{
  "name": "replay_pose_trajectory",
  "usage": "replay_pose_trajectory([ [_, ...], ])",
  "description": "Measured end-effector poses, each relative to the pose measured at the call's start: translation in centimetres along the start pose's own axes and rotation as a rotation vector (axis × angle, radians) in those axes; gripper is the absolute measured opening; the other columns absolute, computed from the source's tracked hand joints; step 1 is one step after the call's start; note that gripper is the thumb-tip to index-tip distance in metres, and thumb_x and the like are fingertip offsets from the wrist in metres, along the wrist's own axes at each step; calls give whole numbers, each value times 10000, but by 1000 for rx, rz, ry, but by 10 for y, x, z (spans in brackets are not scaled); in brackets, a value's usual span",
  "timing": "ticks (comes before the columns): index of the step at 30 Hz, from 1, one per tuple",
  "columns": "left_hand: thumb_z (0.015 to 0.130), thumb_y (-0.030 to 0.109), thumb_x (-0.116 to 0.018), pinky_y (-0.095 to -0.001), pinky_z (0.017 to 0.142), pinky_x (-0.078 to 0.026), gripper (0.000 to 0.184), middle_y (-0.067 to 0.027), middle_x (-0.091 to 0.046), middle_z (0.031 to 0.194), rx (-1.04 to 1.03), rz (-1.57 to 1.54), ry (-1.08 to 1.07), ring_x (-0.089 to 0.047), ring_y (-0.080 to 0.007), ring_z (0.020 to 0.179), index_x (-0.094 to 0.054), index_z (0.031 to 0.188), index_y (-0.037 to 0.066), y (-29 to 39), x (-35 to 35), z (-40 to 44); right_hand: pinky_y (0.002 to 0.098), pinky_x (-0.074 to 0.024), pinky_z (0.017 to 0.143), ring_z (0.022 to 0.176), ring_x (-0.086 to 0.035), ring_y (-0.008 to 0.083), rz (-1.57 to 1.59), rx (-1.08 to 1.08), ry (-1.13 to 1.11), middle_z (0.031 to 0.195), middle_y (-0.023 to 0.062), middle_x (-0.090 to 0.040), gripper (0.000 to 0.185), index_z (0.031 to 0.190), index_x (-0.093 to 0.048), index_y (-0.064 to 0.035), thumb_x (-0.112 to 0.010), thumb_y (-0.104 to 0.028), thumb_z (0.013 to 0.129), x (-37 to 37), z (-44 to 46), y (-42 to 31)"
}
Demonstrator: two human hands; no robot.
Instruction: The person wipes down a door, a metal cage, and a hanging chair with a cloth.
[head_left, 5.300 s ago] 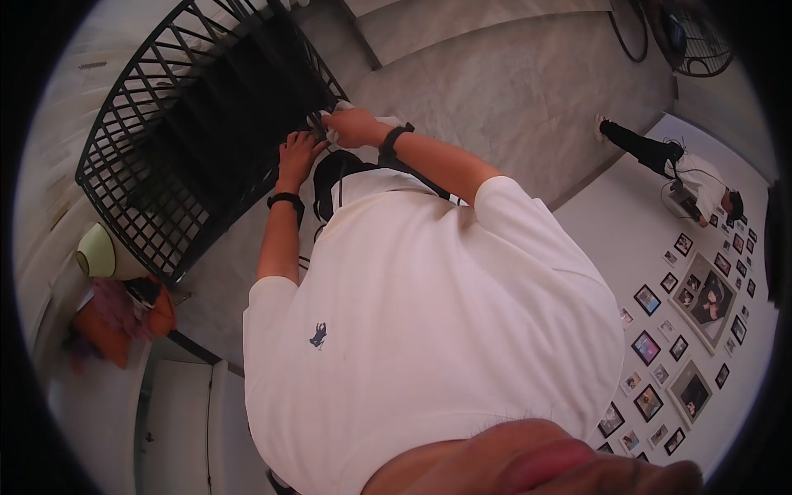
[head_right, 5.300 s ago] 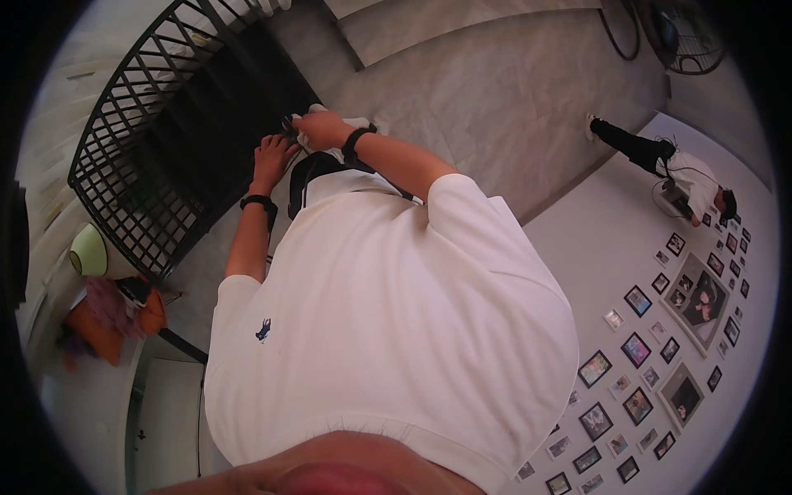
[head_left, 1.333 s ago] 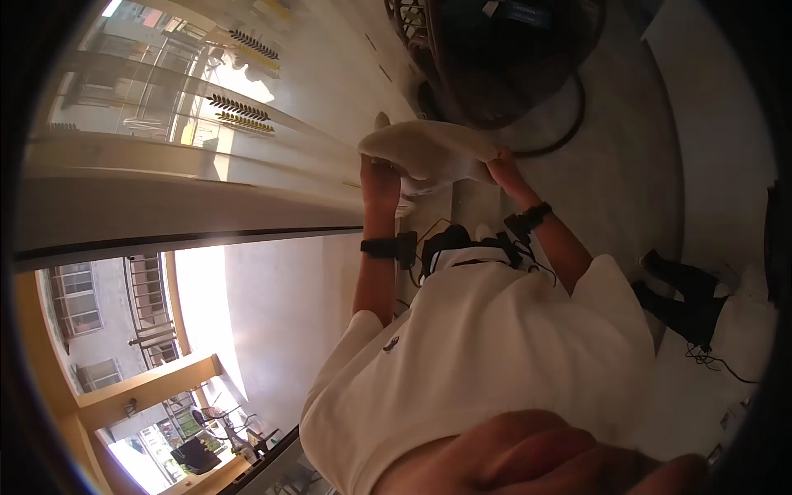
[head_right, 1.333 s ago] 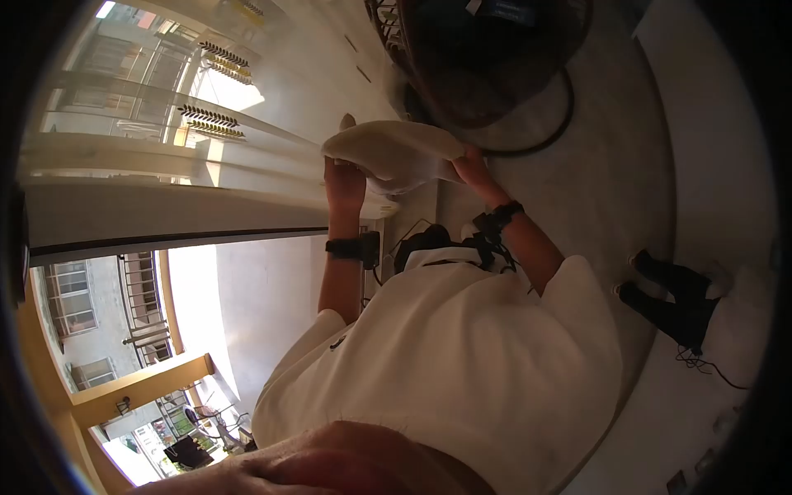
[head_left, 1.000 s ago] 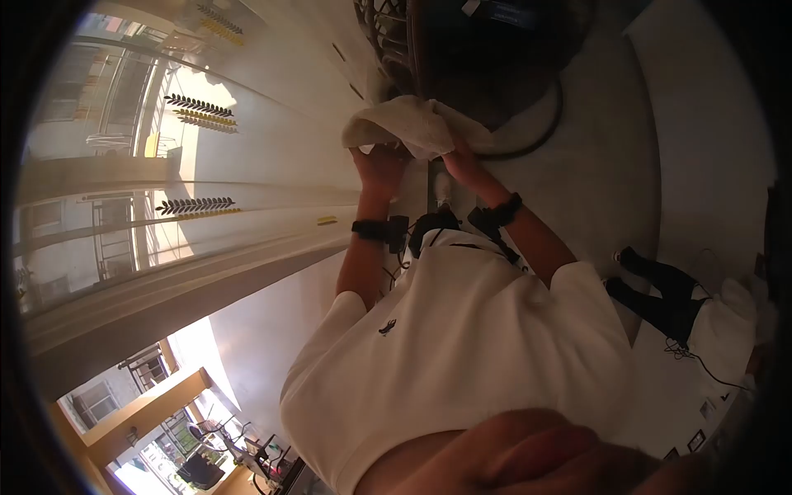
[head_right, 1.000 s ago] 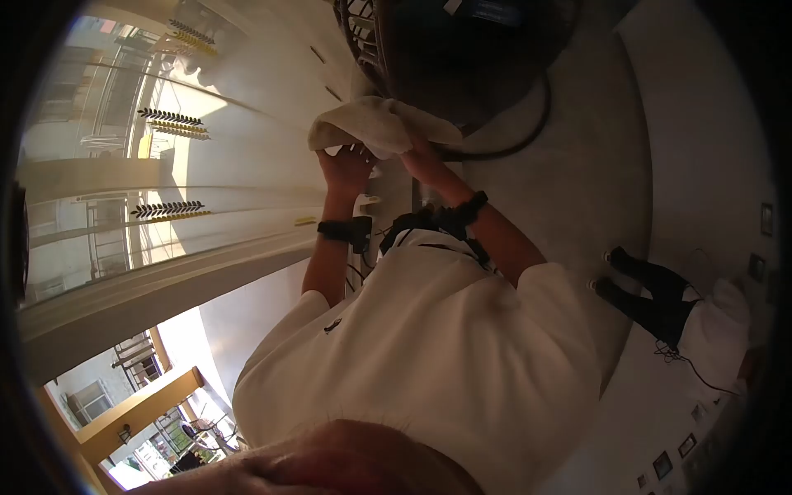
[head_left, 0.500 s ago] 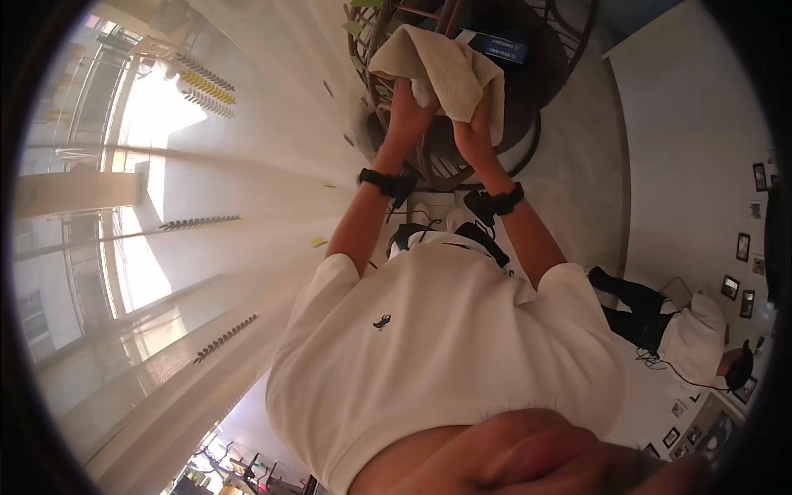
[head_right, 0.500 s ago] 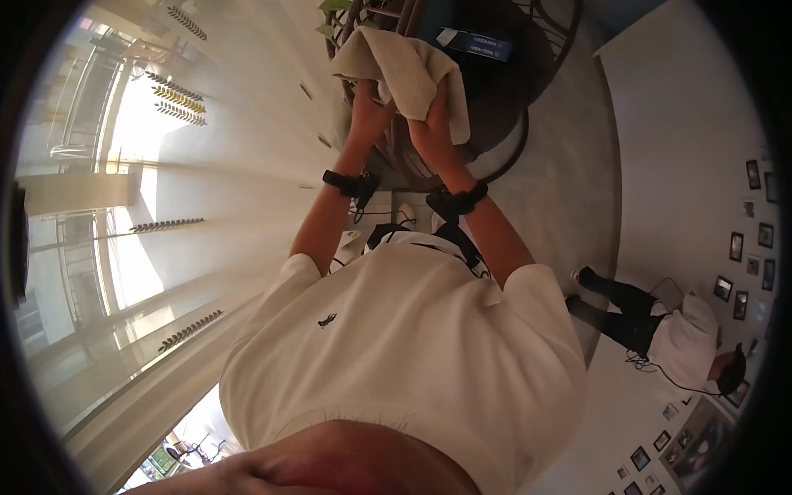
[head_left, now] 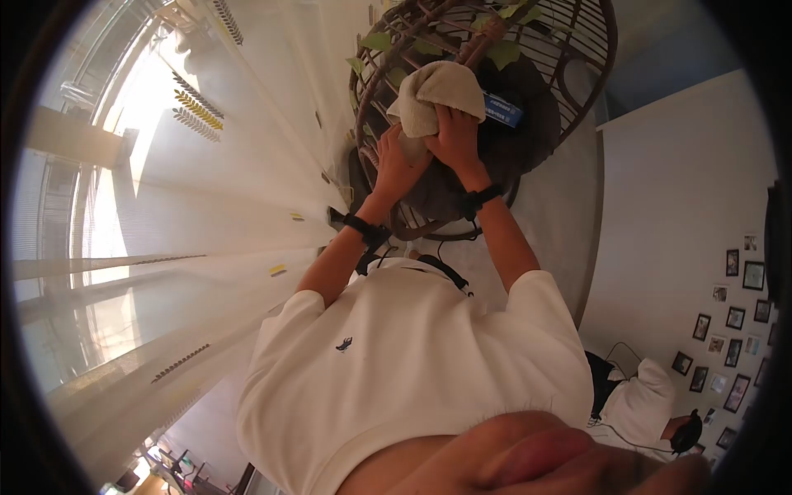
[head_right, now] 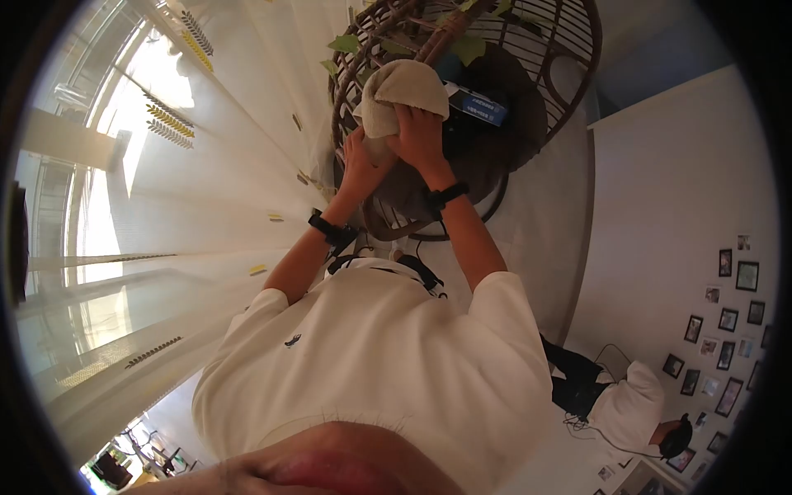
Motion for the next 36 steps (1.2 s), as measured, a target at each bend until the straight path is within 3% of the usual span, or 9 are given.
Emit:
replay_pose_trajectory([
  [15, 827, 294, -773, -468, 1082, -359, 737, -196, -513, 1333, -70, 237, 124, -466, -382, 1252, -414, 1416, 34, 49, -23, 68, 565, -442, 1019, 1253, -539, 347, -223, 159, 231, 1409, 109, -540, 590, 1341, -575, -158, -734, -431, 843, 83, 184, 168],
  [17, 838, 250, -746, -487, 1077, -357, 736, -173, -547, 1282, -47, 403, 95, -480, -364, 1239, -393, 1449, 39, 48, -23, 70, 565, -419, 1043, 1258, -540, 325, -309, 236, 271, 1423, 75, -533, 580, 1333, -583, -180, -733, -441, 837, 92, 206, 184],
  [18, 838, 250, -746, -487, 1077, -357, 736, -173, -547, 1282, -43, 408, 102, -480, -364, 1239, -393, 1449, 39, 45, -24, 71, 567, -369, 1086, 1312, -498, 324, -247, 235, 249, 1429, 61, -527, 619, 1377, -546, -197, -754, -310, 806, 99, 216, 186],
  [25, 830, 47, -687, -470, 997, -446, 711, -174, -576, 1197, -104, 464, 260, -543, -375, 1125, -385, 1474, 46, -6, -31, 68, 582, -308, 1128, 1395, -417, 261, -371, 373, 288, 1478, 43, -486, 599, 1368, -556, -190, -725, -371, 822, 97, 285, 258],
  [27, 823, 16, -678, -469, 983, -459, 701, -182, -576, 1186, -74, 437, 239, -548, -385, 1105, -396, 1464, 40, -13, -31, 68, 592, -310, 1117, 1406, -407, 240, -312, 379, 292, 1474, 34, -488, 597, 1358, -563, -179, -713, -391, 820, 112, 285, 206],
  [28, 818, 2, -674, -475, 972, -461, 692, -186, -575, 1157, -85, 413, 249, -549, -391, 1082, -404, 1455, 35, -13, -31, 69, 523, -414, 958, 1135, -521, 288, 139, 434, 500, 1245, 98, -576, 475, 1265, -597, -82, -704, -252, 835, 125, 282, 178],
  [30, 813, -12, -669, -481, 961, -463, 683, -190, -574, 1128, -83, 384, 253, -551, -398, 1060, -413, 1445, 30, -21, -33, 70, 455, -518, 799, 865, -634, 337, 600, 458, 682, 1016, 163, -665, 354, 1173, -630, 16, -695, -113, 850, 126, 265, 178],
  [32, 814, -18, -665, -490, 935, -468, 672, -188, -566, 1078, -58, 380, 246, -550, -407, 1020, -416, 1437, 25, -33, -35, 74, 625, -339, 1071, 1418, -394, 222, -561, 317, 69, 1432, 28, -515, 614, 1326, -581, -171, -735, -378, 768, 73, 249, 186],
  [36, 810, -6, -673, -499, 914, -472, 669, -187, -558, 1050, -75, 375, 223, -546, -407, 991, -420, 1429, 23, -49, -36, 85, 570, -443, 977, 1388, -421, 242, -379, 387, -4, 1303, 26, -570, 577, 1227, -602, -200, -792, -329, 697, 22, 192, 141],
])
Point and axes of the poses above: each hand's wrist, its own z-axis towards the middle knuckle, its own x-axis out of the back of the hand, y = z × x, the point moved 4 cm from there along z, towards the middle knuckle
